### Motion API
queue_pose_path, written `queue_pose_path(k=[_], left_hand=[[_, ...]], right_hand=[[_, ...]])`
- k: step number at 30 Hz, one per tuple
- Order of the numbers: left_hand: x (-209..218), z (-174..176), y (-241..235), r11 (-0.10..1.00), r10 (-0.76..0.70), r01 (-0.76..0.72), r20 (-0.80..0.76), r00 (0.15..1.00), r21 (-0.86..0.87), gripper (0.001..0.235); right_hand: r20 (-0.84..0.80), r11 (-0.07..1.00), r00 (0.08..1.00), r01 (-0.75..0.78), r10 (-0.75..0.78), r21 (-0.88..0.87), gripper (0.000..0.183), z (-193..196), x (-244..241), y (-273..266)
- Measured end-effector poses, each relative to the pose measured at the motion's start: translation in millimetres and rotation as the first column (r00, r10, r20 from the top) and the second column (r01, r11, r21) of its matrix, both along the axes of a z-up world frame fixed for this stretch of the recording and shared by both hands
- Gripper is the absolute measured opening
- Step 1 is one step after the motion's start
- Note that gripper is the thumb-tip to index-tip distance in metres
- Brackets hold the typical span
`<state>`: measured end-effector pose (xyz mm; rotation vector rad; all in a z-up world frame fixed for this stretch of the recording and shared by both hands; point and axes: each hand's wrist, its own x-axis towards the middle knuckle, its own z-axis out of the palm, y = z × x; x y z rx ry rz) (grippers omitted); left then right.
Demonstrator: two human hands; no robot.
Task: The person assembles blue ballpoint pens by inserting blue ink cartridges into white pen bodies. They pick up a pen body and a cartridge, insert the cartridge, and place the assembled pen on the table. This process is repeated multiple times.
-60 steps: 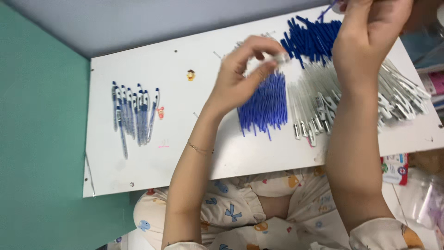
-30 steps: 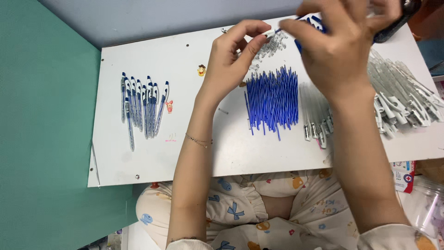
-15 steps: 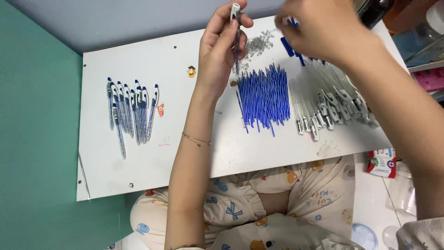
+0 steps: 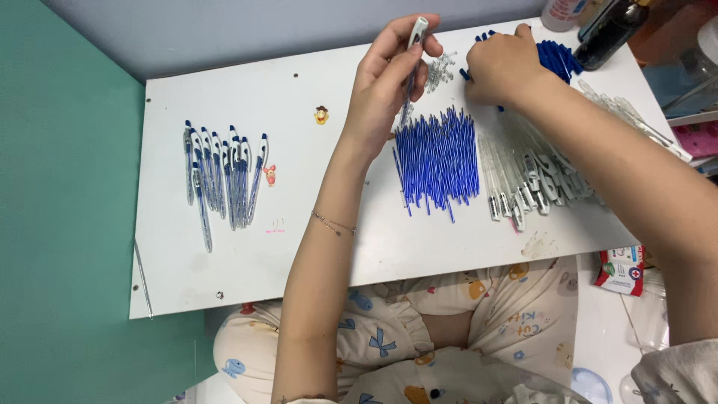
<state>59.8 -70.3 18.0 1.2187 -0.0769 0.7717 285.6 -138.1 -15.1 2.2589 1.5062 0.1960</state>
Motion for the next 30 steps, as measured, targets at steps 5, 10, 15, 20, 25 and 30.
queue_pose_path(k=[5,10,15,20,25,30], left_hand=[[3.0,-0.3,1.7,0.999,-0.030,0.030,0.019,0.999,-0.015,0.043],[4.8,-4.0,1.9,0.987,-0.103,0.108,0.042,0.994,-0.116,0.045],[8.8,-9.0,0.7,0.996,-0.067,0.070,0.067,0.996,-0.052,0.042],[7.1,-9.3,-5.2,0.999,-0.021,0.017,0.086,0.996,0.045,0.044],[4.5,-2.3,-17.5,0.996,-0.052,0.038,0.176,0.983,0.083,0.043],[2.3,2.6,-25.9,0.997,-0.027,0.014,0.177,0.984,0.075,0.045]], right_hand=[[-0.085,0.996,0.993,0.072,-0.076,-0.054,0.028,9.0,-12.2,-0.5],[-0.274,0.995,0.957,0.098,-0.091,0.010,0.024,18.0,-17.6,-3.5],[-0.586,0.825,0.753,0.104,0.299,0.555,0.011,70.0,-30.0,-36.2],[-0.559,0.508,0.341,0.233,0.755,0.829,0.017,94.0,-36.4,-62.6],[-0.505,0.472,0.171,0.201,0.846,0.858,0.015,129.8,-83.7,-74.2],[-0.453,0.426,0.172,0.173,0.875,0.888,0.019,137.7,-91.4,-72.7]])
